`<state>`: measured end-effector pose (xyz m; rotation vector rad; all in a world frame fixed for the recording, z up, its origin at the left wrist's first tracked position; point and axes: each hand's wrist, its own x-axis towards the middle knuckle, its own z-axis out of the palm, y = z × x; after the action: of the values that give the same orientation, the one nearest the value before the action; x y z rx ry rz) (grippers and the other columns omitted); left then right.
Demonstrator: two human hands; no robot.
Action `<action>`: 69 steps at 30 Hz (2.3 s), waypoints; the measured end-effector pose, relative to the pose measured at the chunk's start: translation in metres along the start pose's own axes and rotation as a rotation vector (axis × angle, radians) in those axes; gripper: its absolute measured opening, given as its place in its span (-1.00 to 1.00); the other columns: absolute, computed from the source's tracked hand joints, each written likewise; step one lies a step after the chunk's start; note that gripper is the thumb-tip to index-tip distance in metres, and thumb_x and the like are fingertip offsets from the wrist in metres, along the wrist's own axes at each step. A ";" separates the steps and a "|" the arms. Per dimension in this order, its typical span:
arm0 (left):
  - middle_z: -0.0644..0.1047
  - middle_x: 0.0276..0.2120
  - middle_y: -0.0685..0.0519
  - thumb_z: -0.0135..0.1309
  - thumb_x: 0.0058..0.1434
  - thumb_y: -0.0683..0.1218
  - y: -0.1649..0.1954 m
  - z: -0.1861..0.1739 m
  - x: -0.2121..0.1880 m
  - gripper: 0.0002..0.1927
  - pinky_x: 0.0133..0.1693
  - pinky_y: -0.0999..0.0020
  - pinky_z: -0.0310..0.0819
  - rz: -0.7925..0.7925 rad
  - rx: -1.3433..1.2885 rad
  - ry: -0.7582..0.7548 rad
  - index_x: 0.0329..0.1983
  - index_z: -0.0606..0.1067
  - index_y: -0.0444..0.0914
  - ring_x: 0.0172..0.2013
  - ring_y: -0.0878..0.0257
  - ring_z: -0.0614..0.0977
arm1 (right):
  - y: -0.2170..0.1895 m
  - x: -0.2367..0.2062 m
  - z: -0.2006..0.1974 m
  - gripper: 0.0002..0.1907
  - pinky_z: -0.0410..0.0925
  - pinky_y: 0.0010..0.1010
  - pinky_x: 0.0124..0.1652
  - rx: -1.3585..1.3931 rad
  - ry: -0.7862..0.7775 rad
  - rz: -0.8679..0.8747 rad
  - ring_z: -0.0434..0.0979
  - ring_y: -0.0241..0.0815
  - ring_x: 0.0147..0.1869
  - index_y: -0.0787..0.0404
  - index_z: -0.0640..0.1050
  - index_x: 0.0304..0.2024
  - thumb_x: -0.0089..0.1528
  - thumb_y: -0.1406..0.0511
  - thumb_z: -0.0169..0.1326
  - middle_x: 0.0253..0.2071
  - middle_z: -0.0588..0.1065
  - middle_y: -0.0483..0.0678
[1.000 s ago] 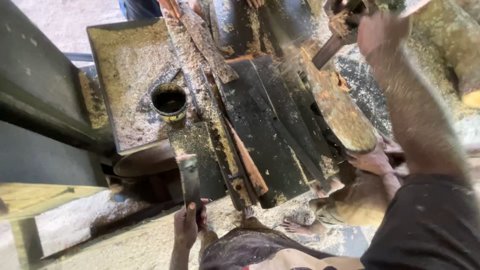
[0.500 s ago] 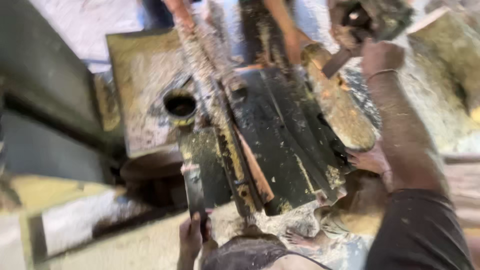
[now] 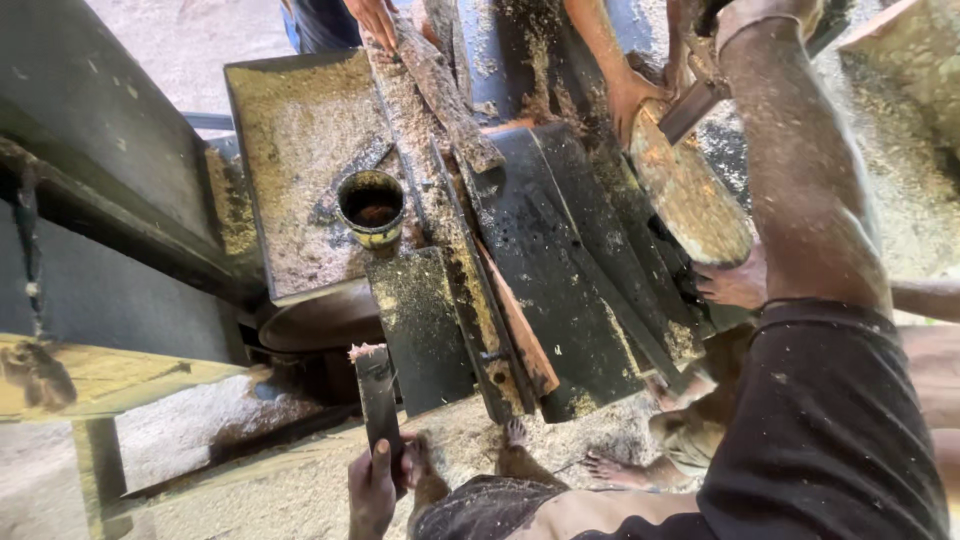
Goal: The person operates a bandsaw to cut a log into planks with assistance from another person. After cutting, the person moves to a pile of logs and repeatedly picks up and places down several logs by hand.
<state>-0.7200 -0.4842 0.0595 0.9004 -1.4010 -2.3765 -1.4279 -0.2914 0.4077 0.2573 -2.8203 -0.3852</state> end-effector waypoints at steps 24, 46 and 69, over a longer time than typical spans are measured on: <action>0.52 -0.58 0.04 -0.08 0.39 0.17 -0.010 0.017 0.009 -0.43 -0.62 0.44 0.36 -0.076 -0.052 0.056 -0.08 0.58 -0.46 -0.66 0.32 0.48 | 0.019 0.003 0.014 -0.73 0.36 -0.17 -0.31 -0.023 0.024 0.022 0.49 -0.09 -0.25 0.12 0.60 0.02 0.57 0.16 -0.08 -0.31 0.52 -0.01; 0.48 -0.59 0.13 -0.09 0.44 0.07 0.030 -0.008 -0.028 -0.58 -0.58 0.47 0.40 0.066 0.036 0.120 -0.09 0.59 -0.37 -0.62 0.39 0.49 | -0.243 -0.269 -0.063 -0.30 0.21 -0.57 -0.81 -0.438 -0.056 -0.994 0.21 -0.40 -0.71 -0.22 -0.17 0.60 0.46 0.32 -0.35 -0.62 0.32 -0.12; 0.57 -0.61 0.07 -0.26 0.51 0.34 0.518 0.092 0.266 -0.34 -0.54 0.39 0.57 0.760 1.066 0.708 -0.37 0.54 -0.24 -0.65 0.33 0.65 | -0.084 -0.471 0.169 -0.38 0.43 -0.34 -0.34 1.271 -0.081 -0.249 0.58 -0.21 -0.40 0.02 0.33 0.44 0.30 0.36 0.00 -0.37 0.59 -0.07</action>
<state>-1.0370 -0.8149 0.4313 0.9757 -2.0874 -0.5757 -1.0228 -0.2315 0.1091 0.8212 -2.6646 1.4139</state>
